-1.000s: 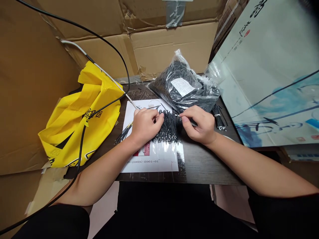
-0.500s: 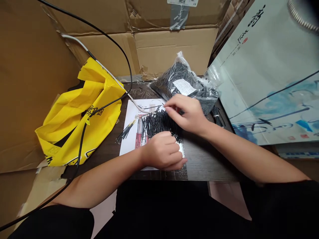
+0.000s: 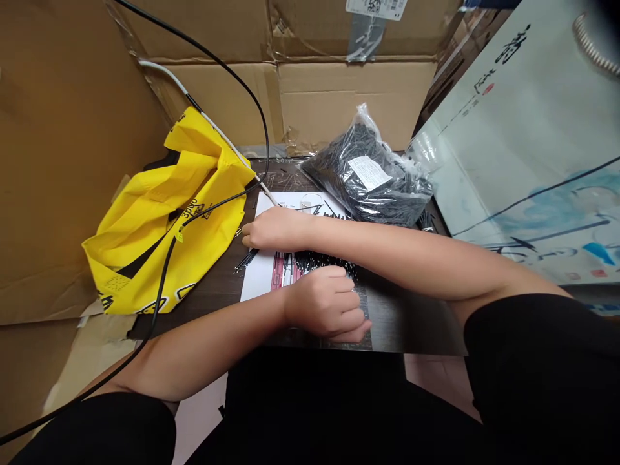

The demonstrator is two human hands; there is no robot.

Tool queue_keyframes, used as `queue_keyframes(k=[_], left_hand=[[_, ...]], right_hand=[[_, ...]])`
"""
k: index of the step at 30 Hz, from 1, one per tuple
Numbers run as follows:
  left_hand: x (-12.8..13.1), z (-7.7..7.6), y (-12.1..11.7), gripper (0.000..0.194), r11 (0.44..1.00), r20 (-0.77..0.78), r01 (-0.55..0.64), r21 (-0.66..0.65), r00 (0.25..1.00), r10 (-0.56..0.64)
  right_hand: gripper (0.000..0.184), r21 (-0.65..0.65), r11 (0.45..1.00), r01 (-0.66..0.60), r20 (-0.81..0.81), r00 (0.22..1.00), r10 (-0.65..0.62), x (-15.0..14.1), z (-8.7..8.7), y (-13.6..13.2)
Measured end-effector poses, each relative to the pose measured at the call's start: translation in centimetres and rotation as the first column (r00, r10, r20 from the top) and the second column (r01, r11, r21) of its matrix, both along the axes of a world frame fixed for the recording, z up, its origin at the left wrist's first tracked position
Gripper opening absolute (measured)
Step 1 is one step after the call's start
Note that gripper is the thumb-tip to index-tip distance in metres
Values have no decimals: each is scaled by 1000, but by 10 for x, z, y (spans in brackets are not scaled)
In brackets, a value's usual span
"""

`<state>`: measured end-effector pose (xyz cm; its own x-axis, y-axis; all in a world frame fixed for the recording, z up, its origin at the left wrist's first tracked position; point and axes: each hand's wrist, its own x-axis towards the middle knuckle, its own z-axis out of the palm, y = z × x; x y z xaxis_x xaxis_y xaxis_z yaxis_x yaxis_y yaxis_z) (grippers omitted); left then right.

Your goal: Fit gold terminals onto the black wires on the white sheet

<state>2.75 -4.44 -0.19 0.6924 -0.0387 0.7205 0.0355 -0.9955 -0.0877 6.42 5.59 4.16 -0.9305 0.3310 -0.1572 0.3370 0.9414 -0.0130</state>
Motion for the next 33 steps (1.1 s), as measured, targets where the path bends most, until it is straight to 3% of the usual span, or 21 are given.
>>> queue_keyframes(k=[3,8,15,20,23,26,29,31,33], left_hand=[[0,0,0,38,1000,5,0,-5,1000,0],[0,0,0,39,1000,11,-12,-21,1000,12],[-1,-1,5,38,999,52,-22,-30,998,23],[-5,-1,9,38,997,75,-45,-56,996,49],[-10,-2,14,35,977,126,-128,-174,981,150],[-14,-5,22,28,877,189,-215,-431,928,320],[-15,-8,32,27,677,212,-207,-706,850,481],[-15,-10,37,26,550,243,-148,-822,783,573],[-15,-11,41,31,485,286,-74,-871,728,624]], right_hand=[[38,-2,1000,12,10,1000,-12,2,2,0],[28,73,997,-28,-13,999,29,6,-1,2],[21,101,995,-11,-163,986,27,20,-4,3],[22,57,997,51,-305,952,-31,36,1,2],[24,-24,990,142,-432,891,-138,52,16,0],[23,-133,949,286,-577,756,-309,75,40,-5],[20,-252,895,367,-652,619,-437,104,63,-15],[23,-309,873,378,-620,616,-486,123,71,-22],[26,-343,861,376,-540,670,-509,140,72,-26]])
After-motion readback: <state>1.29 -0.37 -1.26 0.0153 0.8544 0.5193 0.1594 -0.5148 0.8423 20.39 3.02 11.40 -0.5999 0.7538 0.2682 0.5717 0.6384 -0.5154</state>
